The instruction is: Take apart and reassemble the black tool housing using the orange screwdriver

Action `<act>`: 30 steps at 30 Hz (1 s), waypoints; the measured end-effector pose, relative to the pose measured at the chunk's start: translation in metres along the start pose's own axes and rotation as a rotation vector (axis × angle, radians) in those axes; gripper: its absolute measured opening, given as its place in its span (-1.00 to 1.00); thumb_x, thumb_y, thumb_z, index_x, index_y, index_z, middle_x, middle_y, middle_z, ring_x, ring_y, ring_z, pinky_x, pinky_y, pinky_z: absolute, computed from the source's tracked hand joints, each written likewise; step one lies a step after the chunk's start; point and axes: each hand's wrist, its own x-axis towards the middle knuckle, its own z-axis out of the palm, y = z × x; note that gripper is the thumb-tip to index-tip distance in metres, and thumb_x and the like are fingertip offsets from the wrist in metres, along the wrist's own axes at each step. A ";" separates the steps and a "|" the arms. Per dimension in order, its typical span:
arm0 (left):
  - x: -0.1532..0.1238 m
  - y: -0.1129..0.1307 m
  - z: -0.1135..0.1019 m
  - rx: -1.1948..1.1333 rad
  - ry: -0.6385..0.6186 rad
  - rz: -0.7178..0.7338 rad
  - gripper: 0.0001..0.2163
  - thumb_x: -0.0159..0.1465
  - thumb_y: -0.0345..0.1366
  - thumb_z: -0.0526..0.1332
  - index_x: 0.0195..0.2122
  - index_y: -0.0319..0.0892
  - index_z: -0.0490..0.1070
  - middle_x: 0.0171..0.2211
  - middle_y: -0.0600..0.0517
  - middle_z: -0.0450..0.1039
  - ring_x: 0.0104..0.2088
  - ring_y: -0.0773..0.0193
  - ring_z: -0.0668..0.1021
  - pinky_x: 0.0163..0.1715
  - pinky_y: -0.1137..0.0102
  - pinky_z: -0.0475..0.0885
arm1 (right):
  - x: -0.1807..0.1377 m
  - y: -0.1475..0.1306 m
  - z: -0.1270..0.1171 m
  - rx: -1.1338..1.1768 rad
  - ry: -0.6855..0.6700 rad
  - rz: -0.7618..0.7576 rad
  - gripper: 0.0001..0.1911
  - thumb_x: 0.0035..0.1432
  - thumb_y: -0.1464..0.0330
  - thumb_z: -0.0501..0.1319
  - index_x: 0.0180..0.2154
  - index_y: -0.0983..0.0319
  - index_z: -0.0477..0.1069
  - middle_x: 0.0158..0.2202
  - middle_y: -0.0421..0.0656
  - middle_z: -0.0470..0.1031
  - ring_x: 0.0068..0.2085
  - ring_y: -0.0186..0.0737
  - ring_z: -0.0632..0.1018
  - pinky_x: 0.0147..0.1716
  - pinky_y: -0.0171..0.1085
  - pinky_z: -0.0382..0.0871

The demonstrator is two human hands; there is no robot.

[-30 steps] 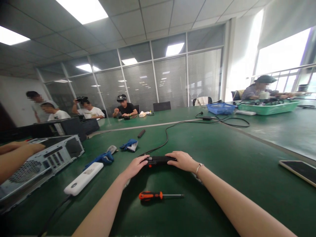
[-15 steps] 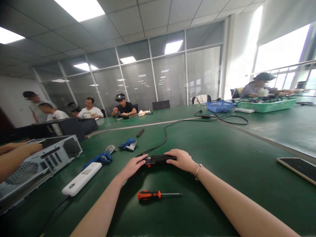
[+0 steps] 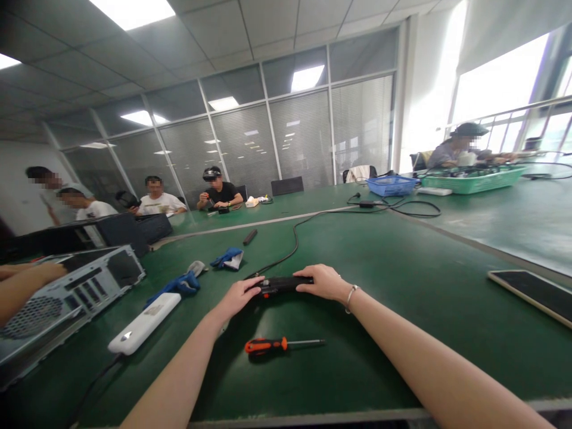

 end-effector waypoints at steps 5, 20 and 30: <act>-0.005 0.001 -0.002 -0.080 -0.020 0.026 -0.68 0.22 -0.34 0.19 0.02 -0.12 0.44 0.01 -0.01 0.50 0.01 0.11 0.51 0.07 0.29 0.35 | 0.002 0.002 0.000 -0.001 0.007 0.025 -0.58 0.10 0.07 0.22 -0.03 0.07 0.50 -0.12 -0.16 0.59 -0.16 -0.09 0.57 -0.17 -0.21 0.41; -0.011 0.005 0.006 -0.117 0.054 0.088 -0.66 0.04 -0.45 0.33 -0.12 -0.15 0.41 -0.17 0.02 0.53 -0.18 0.17 0.55 -0.14 0.37 0.42 | -0.034 -0.104 0.014 0.057 -0.148 -0.405 -0.59 0.10 0.06 0.26 -0.12 0.18 0.49 -0.28 -0.14 0.52 -0.32 -0.23 0.53 -0.31 -0.31 0.38; -0.013 0.006 0.008 -0.101 0.081 0.067 -0.69 0.03 -0.43 0.34 -0.16 -0.15 0.45 -0.22 0.02 0.54 -0.20 0.16 0.55 -0.16 0.35 0.42 | -0.017 -0.107 -0.016 0.390 0.372 -0.168 -0.63 0.21 0.25 0.18 0.04 0.17 0.24 -0.24 -0.14 0.51 -0.27 -0.22 0.57 -0.27 -0.27 0.51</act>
